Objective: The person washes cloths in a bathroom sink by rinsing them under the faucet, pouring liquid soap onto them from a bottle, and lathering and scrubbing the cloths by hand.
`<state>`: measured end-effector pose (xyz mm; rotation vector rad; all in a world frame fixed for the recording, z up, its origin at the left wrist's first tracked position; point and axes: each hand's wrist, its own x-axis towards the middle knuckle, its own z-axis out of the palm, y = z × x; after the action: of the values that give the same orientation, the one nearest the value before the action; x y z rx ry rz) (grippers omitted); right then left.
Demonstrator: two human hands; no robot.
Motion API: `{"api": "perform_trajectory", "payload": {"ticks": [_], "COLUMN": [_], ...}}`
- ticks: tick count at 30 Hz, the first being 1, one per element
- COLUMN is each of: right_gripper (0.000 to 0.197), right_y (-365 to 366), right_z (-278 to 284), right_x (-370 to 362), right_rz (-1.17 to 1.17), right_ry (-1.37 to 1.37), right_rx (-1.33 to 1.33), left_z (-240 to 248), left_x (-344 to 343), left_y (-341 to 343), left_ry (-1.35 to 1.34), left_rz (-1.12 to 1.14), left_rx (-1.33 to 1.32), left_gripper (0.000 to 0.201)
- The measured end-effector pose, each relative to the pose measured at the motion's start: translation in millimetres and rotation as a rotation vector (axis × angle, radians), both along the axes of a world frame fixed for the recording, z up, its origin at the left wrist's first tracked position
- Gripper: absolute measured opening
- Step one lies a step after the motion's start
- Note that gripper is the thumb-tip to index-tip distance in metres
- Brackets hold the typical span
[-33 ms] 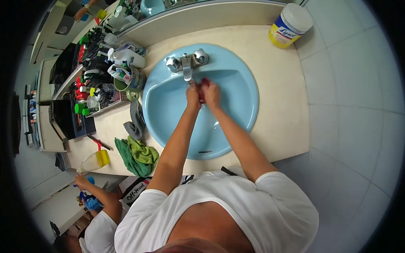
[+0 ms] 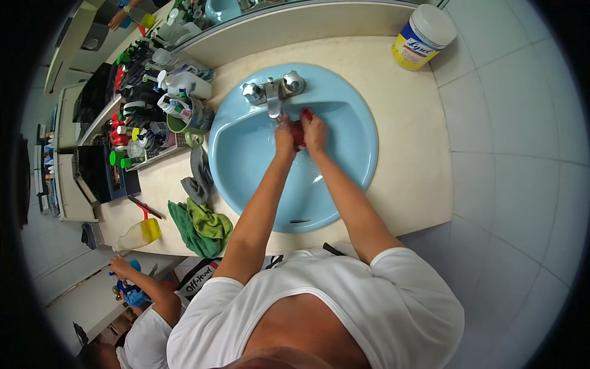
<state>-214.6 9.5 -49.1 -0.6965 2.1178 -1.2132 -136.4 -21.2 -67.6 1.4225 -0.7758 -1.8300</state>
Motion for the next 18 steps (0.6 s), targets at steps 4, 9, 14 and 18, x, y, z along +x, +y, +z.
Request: {"api": "perform_trajectory", "payload": {"ticks": [4,9,14,18], "right_gripper": [0.022,0.028,0.019,0.019], "right_y": [2,13,15,13], "right_z": [12,4,-28,33], "right_x": [35,52,3,80], "right_rz": [0.018,0.109,-0.033,0.184], "right_ry": [0.155,0.239,0.093,0.195], "right_rx": [-0.15,-0.068,-0.212,-0.393], "left_z": [-9,-19,6,-44], "left_x": [20,26,4,51], "left_y": [-11,-4,4,-18], "left_ry": [-0.118,0.196,0.013,0.262], "left_rz": [-0.017,0.19,-0.195,0.2], "left_rx": [-0.128,0.105,-0.249,-0.038], "left_gripper": [0.023,0.025,0.025,0.031]}}
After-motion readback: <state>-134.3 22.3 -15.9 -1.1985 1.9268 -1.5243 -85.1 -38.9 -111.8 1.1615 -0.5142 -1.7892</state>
